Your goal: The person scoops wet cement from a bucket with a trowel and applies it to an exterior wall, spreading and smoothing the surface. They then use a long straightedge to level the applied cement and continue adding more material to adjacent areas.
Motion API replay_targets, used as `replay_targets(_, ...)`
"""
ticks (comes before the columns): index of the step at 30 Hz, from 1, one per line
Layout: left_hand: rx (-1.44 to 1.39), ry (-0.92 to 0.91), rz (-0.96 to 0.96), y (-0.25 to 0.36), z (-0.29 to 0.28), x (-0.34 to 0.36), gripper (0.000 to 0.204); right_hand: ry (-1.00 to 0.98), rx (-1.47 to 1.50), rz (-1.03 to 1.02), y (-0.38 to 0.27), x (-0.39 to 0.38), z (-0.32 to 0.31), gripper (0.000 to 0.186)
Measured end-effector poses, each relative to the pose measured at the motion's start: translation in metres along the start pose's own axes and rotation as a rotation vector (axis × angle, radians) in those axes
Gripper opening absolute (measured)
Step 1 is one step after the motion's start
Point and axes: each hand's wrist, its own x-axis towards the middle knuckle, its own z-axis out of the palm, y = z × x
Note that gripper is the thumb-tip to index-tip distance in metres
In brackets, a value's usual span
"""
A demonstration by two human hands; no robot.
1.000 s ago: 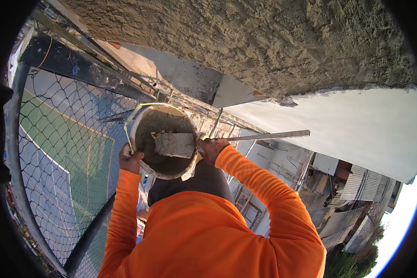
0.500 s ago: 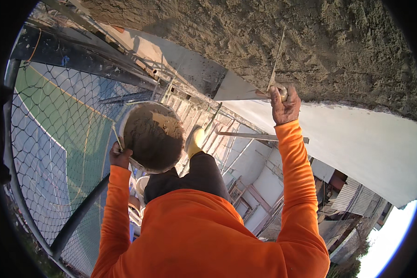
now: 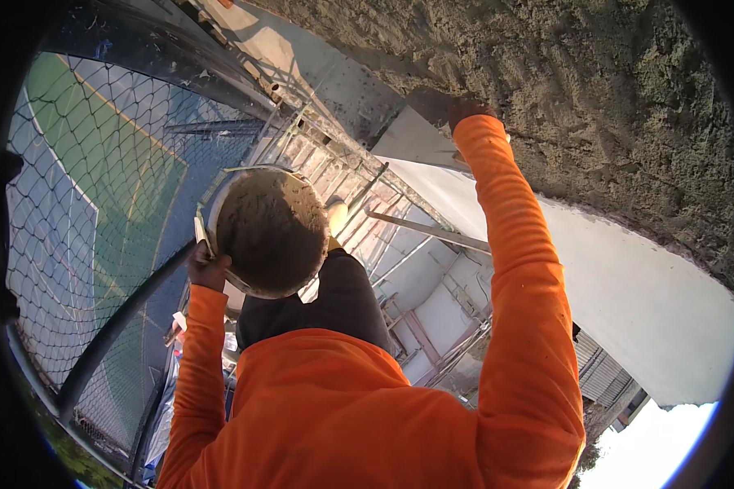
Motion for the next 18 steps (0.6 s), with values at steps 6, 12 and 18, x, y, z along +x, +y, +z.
replay_targets(6,0.036,0.131,-0.067,-0.003,0.002,-0.016,0.017,0.097,0.063,0.147,-0.012,-0.002,-0.037,0.048)
replay_targets(12,0.022,0.106,-0.018,-0.004,-0.008,-0.015,0.018,0.241,0.184,0.080,-0.005,-0.032,-0.047,0.054)
replay_targets(18,-0.065,0.126,-0.063,-0.002,-0.020,-0.012,0.020,0.789,0.248,-0.140,-0.041,-0.121,-0.027,0.034)
